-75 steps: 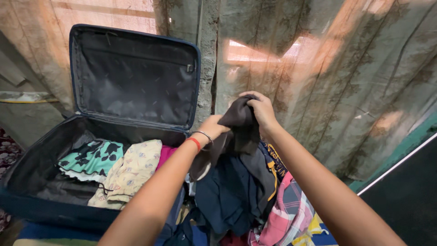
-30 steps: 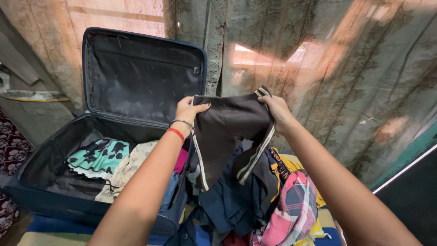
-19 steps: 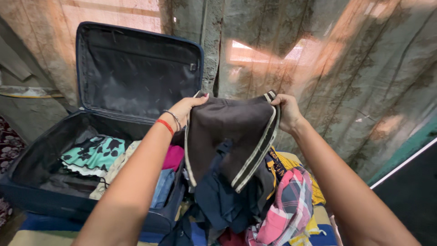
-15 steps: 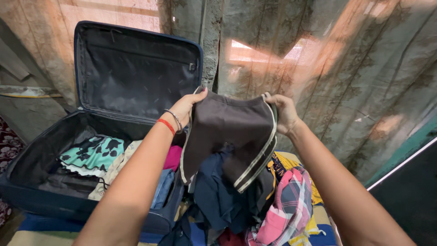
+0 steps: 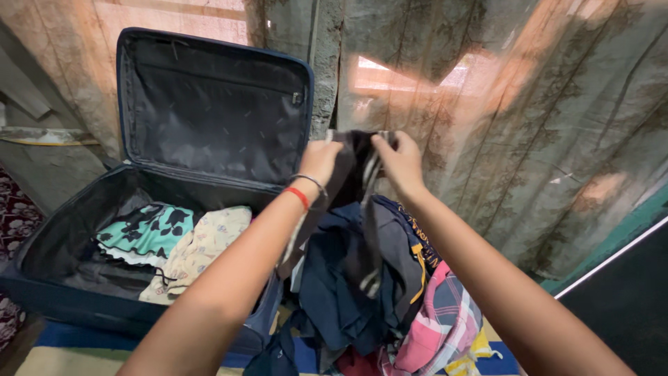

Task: The person picks up and folds several items of clothing including a patterned shirt, dark pants, and a light-colored tee, and places them neatly into an open blue suitcase.

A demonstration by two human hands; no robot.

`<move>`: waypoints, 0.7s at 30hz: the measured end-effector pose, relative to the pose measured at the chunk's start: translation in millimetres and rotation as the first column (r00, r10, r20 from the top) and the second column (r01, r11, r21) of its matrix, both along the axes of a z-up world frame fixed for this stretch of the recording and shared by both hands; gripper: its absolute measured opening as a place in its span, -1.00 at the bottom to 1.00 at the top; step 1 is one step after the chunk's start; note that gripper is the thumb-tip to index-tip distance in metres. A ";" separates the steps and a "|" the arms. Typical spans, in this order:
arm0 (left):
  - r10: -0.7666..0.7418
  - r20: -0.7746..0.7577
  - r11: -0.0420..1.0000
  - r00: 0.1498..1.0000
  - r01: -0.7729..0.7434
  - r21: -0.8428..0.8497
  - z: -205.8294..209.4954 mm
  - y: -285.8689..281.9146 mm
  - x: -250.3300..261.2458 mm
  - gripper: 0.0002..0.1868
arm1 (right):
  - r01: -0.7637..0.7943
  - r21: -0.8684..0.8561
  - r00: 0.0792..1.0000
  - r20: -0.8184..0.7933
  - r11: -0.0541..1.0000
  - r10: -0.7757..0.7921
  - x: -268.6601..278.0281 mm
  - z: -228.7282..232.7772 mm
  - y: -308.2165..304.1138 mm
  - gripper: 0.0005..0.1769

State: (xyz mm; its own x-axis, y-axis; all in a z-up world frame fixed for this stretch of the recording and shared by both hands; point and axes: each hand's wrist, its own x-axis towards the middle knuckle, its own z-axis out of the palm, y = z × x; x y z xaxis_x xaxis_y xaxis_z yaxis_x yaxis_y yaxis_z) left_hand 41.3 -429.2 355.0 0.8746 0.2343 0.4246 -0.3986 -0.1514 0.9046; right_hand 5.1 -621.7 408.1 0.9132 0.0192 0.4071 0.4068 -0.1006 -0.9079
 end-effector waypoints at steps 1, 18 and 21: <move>0.001 -0.001 1.000 1.000 -0.001 0.001 0.8 -8.1 -2.1 -0.62 | -0.001 0.001 1.000 -0.001 1.000 0.001 -6.4 2.0 11.2 -0.78; -0.123 0.083 0.973 0.989 0.136 -0.188 19.8 3.9 -14.2 -0.63 | -0.318 -0.224 0.945 0.006 0.921 0.328 -21.9 7.2 15.3 -0.60; -0.162 0.024 0.956 0.987 0.163 -0.242 26.7 -0.9 -25.4 -0.62 | -0.091 -0.603 0.881 0.322 0.792 0.347 -52.0 9.4 19.3 -0.53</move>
